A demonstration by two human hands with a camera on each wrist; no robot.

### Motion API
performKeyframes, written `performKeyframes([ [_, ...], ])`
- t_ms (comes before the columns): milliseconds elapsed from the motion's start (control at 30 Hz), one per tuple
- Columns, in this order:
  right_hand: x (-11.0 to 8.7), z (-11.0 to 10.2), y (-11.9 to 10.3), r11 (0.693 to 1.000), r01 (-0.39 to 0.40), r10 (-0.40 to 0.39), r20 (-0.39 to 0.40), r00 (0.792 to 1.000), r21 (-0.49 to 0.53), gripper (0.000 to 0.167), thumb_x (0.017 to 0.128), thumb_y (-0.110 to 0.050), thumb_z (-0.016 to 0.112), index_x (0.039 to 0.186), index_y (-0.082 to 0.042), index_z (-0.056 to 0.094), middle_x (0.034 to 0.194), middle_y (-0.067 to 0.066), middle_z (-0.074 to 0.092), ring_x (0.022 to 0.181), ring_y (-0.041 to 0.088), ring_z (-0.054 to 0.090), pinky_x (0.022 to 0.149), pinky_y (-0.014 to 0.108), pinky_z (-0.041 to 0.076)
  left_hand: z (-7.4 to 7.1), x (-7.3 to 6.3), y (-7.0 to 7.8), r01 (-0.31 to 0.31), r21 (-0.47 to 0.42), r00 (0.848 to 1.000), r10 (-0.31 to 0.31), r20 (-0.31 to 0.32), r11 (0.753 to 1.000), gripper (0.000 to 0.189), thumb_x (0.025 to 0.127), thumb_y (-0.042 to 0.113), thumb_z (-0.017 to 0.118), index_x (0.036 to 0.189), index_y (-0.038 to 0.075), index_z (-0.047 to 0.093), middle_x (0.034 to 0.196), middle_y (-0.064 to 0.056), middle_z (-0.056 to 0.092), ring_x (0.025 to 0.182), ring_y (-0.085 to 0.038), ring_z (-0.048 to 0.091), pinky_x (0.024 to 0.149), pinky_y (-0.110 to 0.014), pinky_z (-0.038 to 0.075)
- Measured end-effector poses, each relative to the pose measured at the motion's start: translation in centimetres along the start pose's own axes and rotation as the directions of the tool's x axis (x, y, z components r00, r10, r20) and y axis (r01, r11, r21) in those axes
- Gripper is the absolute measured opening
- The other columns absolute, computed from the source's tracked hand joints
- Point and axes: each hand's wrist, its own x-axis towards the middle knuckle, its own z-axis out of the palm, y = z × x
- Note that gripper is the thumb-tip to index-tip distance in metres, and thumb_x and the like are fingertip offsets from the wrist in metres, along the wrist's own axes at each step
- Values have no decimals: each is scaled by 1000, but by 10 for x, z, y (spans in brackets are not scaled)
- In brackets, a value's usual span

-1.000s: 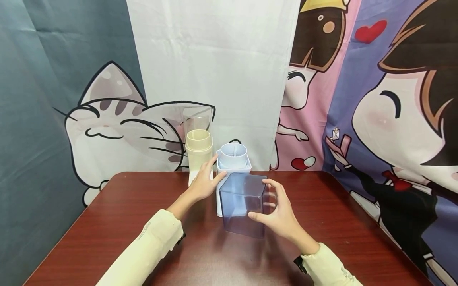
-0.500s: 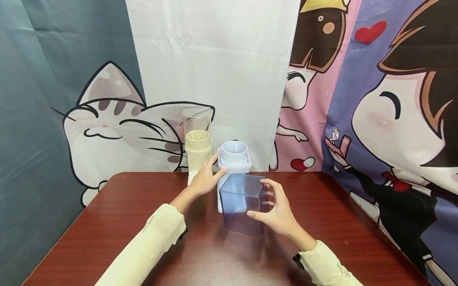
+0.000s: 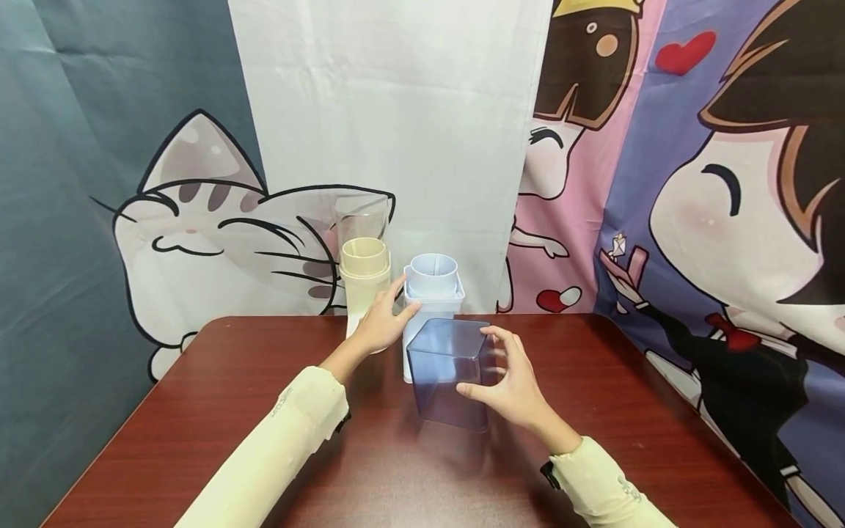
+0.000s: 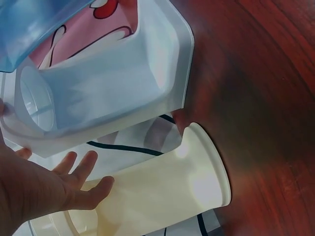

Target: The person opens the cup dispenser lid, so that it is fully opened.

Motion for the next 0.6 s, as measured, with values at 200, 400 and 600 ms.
performKeyframes([
  [200, 0, 1, -2, 999, -29, 29, 2, 1000, -27, 90, 67, -1, 90, 140, -11, 40, 120, 12, 48, 102, 29, 59, 84, 34, 55, 4, 5, 1, 0, 22, 1000, 0, 4, 1000, 74, 93, 60, 53, 156, 33, 27, 143, -13, 47, 129, -34, 48, 92, -64, 38],
  [400, 0, 3, -27, 999, -12, 12, -6, 1000, -44, 85, 66, 2, 88, 137, -2, 42, 115, 14, 47, 97, 33, 61, 83, 39, 56, 6, 9, 3, 9, 11, 1000, -9, 11, 1000, 74, 92, 59, 53, 156, 33, 28, 144, -13, 47, 128, -36, 48, 90, -64, 37],
  [600, 7, 6, -2, 994, 13, -14, -8, 1000, -107, 86, 65, -10, 92, 137, -13, 45, 117, 8, 47, 96, 26, 63, 79, 34, 55, 5, 14, 3, 29, 14, 1000, -29, 11, 999, 73, 93, 60, 51, 156, 35, 25, 146, -12, 45, 130, -37, 46, 95, -66, 34],
])
